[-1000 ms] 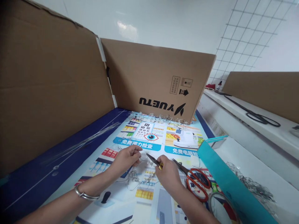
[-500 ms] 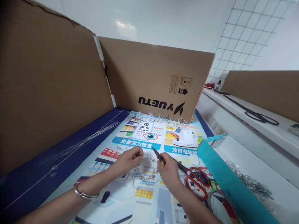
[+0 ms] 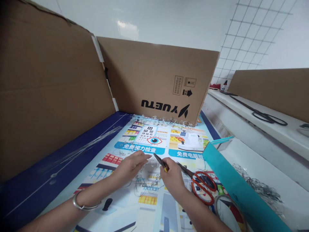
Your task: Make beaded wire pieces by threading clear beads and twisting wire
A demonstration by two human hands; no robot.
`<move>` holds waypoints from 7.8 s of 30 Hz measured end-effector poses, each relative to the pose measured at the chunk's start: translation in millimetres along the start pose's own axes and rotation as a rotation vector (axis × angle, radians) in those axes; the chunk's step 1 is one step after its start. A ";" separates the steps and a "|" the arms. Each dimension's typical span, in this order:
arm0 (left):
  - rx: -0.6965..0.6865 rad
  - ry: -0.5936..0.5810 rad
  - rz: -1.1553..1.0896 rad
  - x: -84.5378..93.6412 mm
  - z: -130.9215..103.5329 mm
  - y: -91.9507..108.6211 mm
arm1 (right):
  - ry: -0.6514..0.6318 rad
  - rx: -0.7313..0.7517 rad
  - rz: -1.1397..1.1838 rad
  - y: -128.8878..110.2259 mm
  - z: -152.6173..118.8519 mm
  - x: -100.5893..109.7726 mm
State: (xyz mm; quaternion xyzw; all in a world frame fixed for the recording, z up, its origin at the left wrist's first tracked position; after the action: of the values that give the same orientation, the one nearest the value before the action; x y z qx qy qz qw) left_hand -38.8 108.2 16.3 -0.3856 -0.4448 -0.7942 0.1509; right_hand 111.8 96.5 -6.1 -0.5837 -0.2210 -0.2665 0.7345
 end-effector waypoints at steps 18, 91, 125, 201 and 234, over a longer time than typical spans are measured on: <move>-0.004 0.008 0.174 -1.8 -2.5 7.7 | 0.006 0.048 0.007 -5.8 -2.2 -0.5; -0.255 -0.009 0.113 -0.9 -2.2 20.7 | -0.308 0.321 -0.619 -29.1 -12.0 -14.2; -0.255 0.000 0.063 3.3 -2.2 23.4 | -0.357 0.289 -0.554 -27.9 -12.9 -17.8; -0.253 0.132 -0.206 16.8 0.6 15.9 | -0.200 0.291 -0.716 -43.5 -16.3 0.2; -0.216 0.168 -0.143 17.7 -5.4 26.5 | -0.255 0.254 -0.763 -46.6 -14.3 1.6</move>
State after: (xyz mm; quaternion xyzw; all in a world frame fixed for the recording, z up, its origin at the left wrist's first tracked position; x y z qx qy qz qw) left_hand -37.6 90.8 43.4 -0.2990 -0.3691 -0.8755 0.0884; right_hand 82.9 74.1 26.2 -0.3931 -0.5417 -0.4156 0.6159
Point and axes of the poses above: each hand's wrist, its own z-axis towards the middle knuckle, its own x-axis out of the back of the hand, y = z × x, the point moved 10 cm from there along z, towards the middle knuckle, and after that the axes turned 1 degree about -y, right-handed, at the moved point
